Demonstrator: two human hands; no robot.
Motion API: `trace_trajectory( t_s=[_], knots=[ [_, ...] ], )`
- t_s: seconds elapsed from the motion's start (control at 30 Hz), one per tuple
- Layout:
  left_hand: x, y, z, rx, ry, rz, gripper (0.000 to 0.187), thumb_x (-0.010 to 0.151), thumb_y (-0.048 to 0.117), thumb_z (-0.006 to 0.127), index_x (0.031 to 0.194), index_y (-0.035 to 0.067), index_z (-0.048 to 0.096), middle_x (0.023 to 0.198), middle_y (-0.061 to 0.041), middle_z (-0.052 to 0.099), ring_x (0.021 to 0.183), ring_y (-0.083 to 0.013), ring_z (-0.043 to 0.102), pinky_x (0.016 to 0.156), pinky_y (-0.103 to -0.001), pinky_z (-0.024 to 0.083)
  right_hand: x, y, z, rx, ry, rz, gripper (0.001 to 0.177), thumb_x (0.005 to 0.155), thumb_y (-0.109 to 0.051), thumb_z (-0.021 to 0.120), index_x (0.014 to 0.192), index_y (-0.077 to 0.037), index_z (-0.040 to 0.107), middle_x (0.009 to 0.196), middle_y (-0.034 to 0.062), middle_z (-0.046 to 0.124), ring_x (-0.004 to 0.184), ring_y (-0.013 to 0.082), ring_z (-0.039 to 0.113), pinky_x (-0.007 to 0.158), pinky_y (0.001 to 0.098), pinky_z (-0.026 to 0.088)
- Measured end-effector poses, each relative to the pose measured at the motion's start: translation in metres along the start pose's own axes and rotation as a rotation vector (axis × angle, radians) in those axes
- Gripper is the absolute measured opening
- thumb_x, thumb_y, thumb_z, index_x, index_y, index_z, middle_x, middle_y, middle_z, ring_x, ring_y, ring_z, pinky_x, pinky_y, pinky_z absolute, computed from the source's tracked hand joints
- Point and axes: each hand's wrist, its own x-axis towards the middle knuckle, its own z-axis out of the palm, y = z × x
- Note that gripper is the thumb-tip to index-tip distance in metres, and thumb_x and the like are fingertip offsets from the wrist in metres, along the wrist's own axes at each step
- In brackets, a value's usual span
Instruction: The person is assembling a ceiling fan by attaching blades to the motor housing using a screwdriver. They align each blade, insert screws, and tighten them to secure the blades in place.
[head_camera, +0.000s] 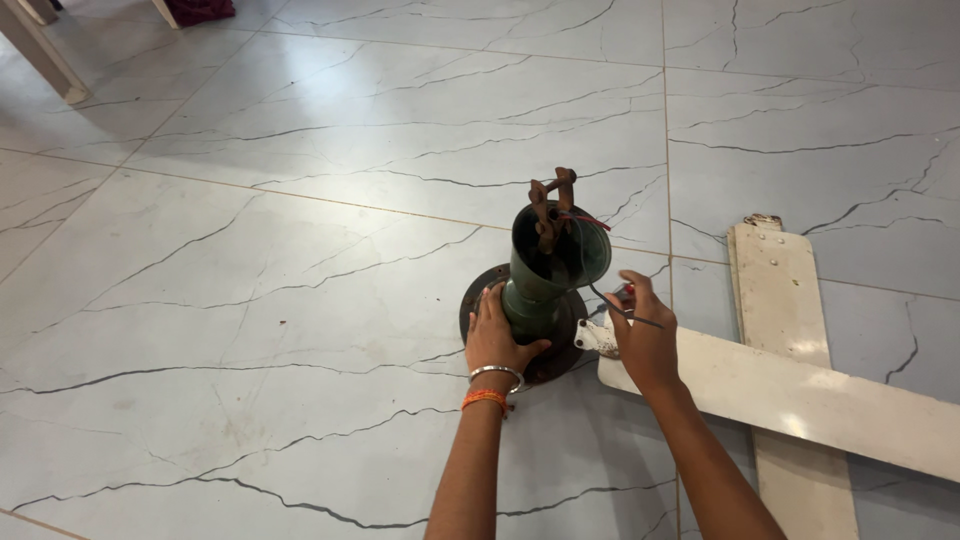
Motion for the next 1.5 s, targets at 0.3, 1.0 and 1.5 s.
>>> trace_trajectory(
  t_s=[0.3,1.0,1.5],
  knots=[
    [0.0,-0.001,0.003,-0.004,0.011,-0.011,0.119,0.056,0.037,0.099,0.15,0.017,0.03,0.159,-0.004,0.038,0.152,-0.0207,0.028,0.124,-0.043,0.024,0.034,-0.01,-0.016,0.001,-0.322,0.105,0.018,0.093,0.0,0.063,0.11,-0.005,0.068,0.091,0.016,0.077,0.083,0.0269,0.077,0.069,0.0385,0.058],
    [-0.002,-0.001,0.006,0.007,0.055,-0.014,0.117,0.055,0.04,0.098,0.15,0.018,0.032,0.157,-0.005,0.042,0.149,-0.0232,0.034,0.124,-0.044,0.026,0.032,-0.026,-0.004,-0.138,-0.293,0.083,0.021,0.091,-0.016,0.073,0.101,-0.001,0.063,0.087,0.0169,0.074,0.084,0.0346,0.074,0.072,0.0438,0.057],
    [-0.004,0.002,0.004,0.013,0.069,-0.013,0.117,0.054,0.039,0.099,0.148,0.017,0.033,0.157,-0.004,0.041,0.149,-0.0228,0.034,0.122,-0.045,0.028,0.043,0.056,0.01,0.478,-0.488,0.221,0.028,0.101,-0.019,0.057,0.111,0.002,0.073,0.091,0.0101,0.077,0.082,0.0144,0.071,0.077,0.0303,0.056]
  ],
)
